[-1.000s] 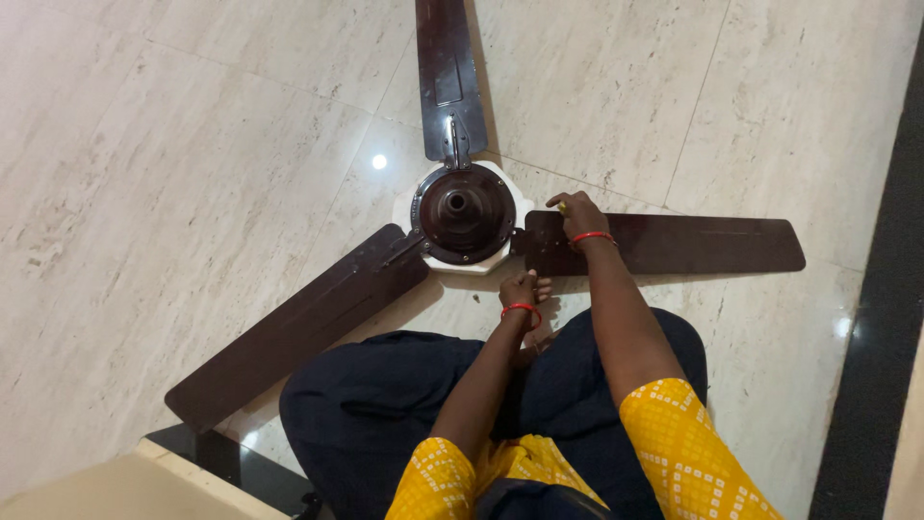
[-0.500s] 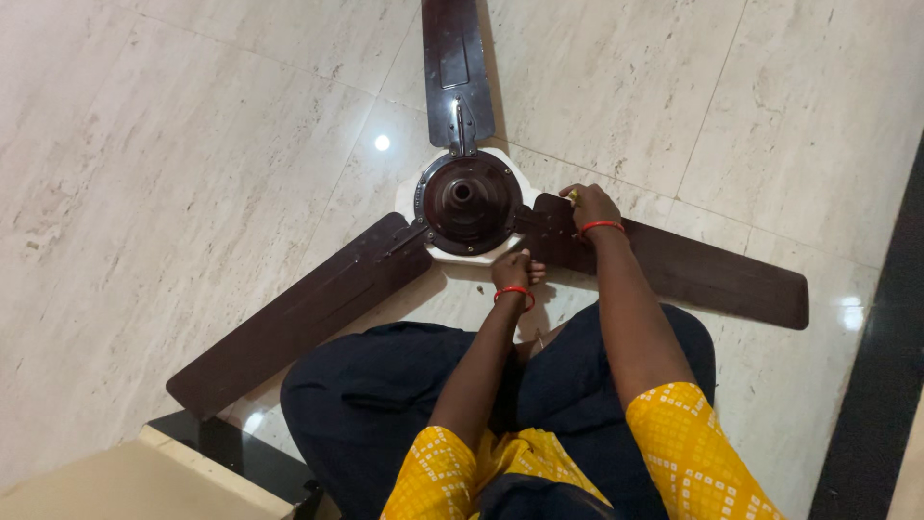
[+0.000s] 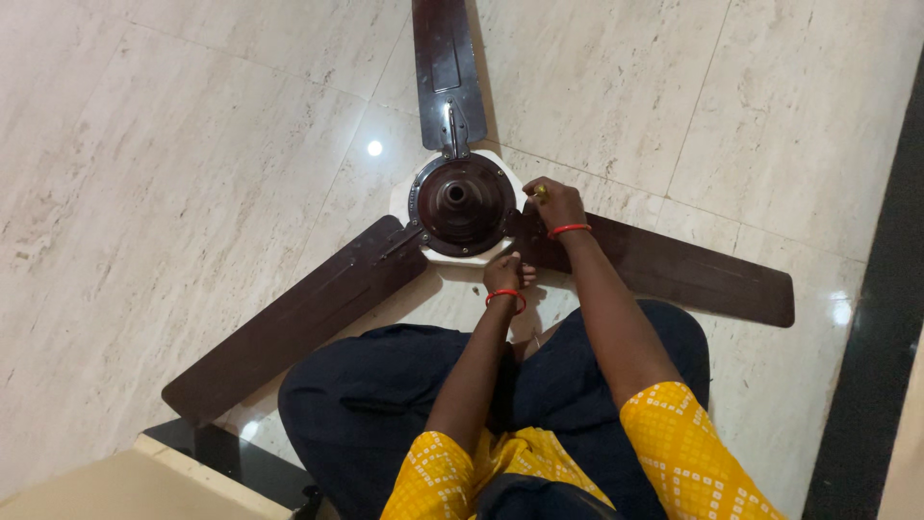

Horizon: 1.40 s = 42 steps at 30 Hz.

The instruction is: The person sits on the floor and attaches fan blades to the fan motor housing using a screwdriver. They secure each blade with screws, tightening them in sequence.

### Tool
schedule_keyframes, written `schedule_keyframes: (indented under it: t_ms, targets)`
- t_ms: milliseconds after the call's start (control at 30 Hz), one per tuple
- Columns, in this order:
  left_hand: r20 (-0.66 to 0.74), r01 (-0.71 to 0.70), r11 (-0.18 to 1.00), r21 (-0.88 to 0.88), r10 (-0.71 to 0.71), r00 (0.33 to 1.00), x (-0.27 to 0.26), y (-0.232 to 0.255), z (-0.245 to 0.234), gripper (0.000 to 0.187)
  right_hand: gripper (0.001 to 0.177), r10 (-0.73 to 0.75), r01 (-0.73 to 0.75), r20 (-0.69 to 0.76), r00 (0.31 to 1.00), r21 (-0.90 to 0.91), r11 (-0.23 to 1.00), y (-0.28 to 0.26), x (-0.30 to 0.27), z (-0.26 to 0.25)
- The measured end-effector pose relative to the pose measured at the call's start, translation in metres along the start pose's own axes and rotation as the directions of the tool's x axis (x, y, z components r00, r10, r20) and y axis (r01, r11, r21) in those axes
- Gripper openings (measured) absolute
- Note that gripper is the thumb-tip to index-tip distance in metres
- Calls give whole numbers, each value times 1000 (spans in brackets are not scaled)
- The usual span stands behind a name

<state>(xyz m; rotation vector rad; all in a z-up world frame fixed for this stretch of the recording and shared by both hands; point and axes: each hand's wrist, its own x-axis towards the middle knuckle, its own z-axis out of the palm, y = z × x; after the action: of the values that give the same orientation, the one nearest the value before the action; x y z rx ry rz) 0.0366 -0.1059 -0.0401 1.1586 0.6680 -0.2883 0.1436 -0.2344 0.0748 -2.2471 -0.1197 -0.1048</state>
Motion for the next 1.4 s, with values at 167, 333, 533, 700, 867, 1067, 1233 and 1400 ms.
schedule_keyframes:
  t_ms: [167, 333, 533, 700, 867, 1067, 1233, 1400]
  targets:
    - [1, 7, 1000, 18, -7, 1000, -2, 4, -1, 30, 20, -65, 62, 67, 996, 46, 997, -13, -6, 18]
    - [-3, 28, 1000, 11, -27, 1000, -6, 6, -1, 31, 25, -251, 275, 120, 960, -269, 923, -10, -9, 27]
    - [100, -4, 999, -45, 8, 995, -7, 8, -10, 29, 8, -360, 366, 92, 928, -399, 841, -18, -20, 42]
    - [177, -192, 890, 413, 128, 976, -28, 44, -37, 29, 8, -294, 273, 31, 955, -473, 838, -28, -28, 45]
    - [252, -435, 332, 837, 472, 845, -76, 131, -101, 35, 6, -266, 209, -48, 963, -492, 845, -35, -34, 57]
    - [276, -307, -51, 950, 595, 755, -79, 171, -138, 66, 5, -230, 138, -92, 969, -570, 810, -36, -33, 73]
    - [186, -136, -157, 978, 369, 911, -47, 145, -127, 104, 8, -240, 159, -64, 969, -582, 798, -27, -30, 75]
    - [182, -104, -219, 970, 374, 909, -33, 125, -113, 115, 6, -171, 109, -49, 984, -594, 797, -18, -23, 79]
